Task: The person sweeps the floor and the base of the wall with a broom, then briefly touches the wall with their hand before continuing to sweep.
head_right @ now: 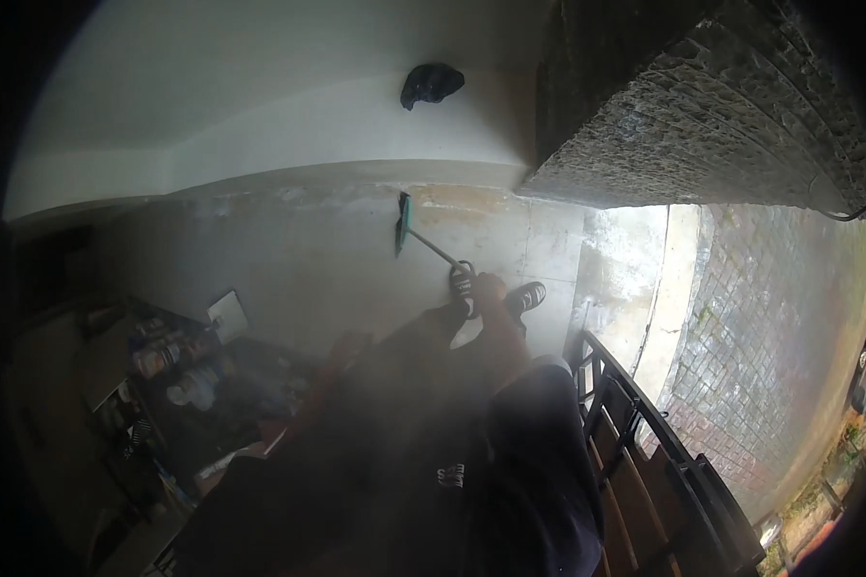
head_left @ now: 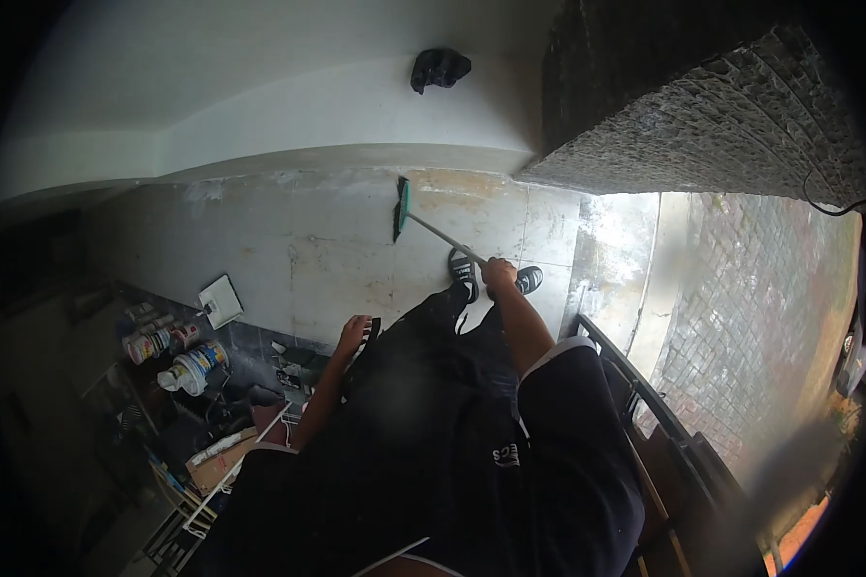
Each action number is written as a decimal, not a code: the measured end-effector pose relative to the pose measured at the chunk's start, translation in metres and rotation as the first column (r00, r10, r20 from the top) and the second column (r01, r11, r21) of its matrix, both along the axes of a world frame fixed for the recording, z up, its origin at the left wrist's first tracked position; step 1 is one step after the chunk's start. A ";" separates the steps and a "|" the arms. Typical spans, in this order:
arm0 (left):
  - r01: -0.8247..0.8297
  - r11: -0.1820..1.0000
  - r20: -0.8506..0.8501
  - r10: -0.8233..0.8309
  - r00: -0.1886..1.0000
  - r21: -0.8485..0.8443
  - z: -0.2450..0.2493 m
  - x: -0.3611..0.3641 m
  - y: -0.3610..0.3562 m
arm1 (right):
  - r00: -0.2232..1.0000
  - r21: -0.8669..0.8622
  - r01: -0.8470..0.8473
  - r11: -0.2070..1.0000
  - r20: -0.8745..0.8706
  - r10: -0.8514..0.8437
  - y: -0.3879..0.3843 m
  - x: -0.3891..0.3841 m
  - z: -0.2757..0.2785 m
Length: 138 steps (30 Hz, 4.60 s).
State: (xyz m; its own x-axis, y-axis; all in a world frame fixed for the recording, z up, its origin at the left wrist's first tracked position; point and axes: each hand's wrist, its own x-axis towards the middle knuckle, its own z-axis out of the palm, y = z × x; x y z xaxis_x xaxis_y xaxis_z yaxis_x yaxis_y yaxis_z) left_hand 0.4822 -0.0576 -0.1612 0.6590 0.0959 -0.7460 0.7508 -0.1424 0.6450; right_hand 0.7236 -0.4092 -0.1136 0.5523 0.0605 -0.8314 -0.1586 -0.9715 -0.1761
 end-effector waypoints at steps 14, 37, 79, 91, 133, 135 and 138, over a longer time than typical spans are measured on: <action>-0.008 0.999 -0.042 0.006 0.999 -0.053 0.087 0.120 -0.052 | 0.956 -0.403 0.274 0.873 0.014 -0.293 -0.230 -0.078 0.100; 0.161 0.986 -0.136 -0.165 0.977 -0.039 0.072 0.135 -0.063 | 0.974 -0.262 0.056 0.963 0.225 0.004 -0.201 -0.013 0.028; 0.444 0.883 0.056 -0.456 0.888 0.151 0.071 0.121 -0.235 | 0.923 -0.288 0.385 0.877 0.109 -0.369 -0.477 -0.030 0.024; 0.178 0.984 -0.160 -0.177 0.971 -0.007 0.087 0.138 -0.290 | 0.710 -0.306 0.704 0.641 0.297 -0.638 -0.512 -0.114 0.045; 0.425 0.904 -0.123 -0.417 0.901 0.053 0.093 0.176 -0.318 | 0.730 -0.153 0.683 0.714 0.119 -0.673 -0.466 -0.158 0.028; 0.432 0.896 -0.171 -0.412 0.895 0.101 0.087 0.174 -0.307 | 0.664 -0.027 0.740 0.672 -0.131 -0.737 -0.419 -0.150 0.045; 0.422 0.904 -0.140 -0.410 0.901 0.066 0.073 0.175 -0.294 | 0.760 0.031 0.641 0.767 0.113 -0.640 -0.370 -0.161 0.008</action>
State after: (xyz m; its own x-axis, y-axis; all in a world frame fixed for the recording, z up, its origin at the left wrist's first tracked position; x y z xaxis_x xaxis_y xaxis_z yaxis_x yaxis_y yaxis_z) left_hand 0.6572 -0.3517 -0.0884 0.5603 -0.0947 -0.8229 0.6808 -0.5133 0.5226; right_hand 0.5624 -0.7794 -0.1056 0.5469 -0.3475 -0.7616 -0.7244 -0.6526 -0.2224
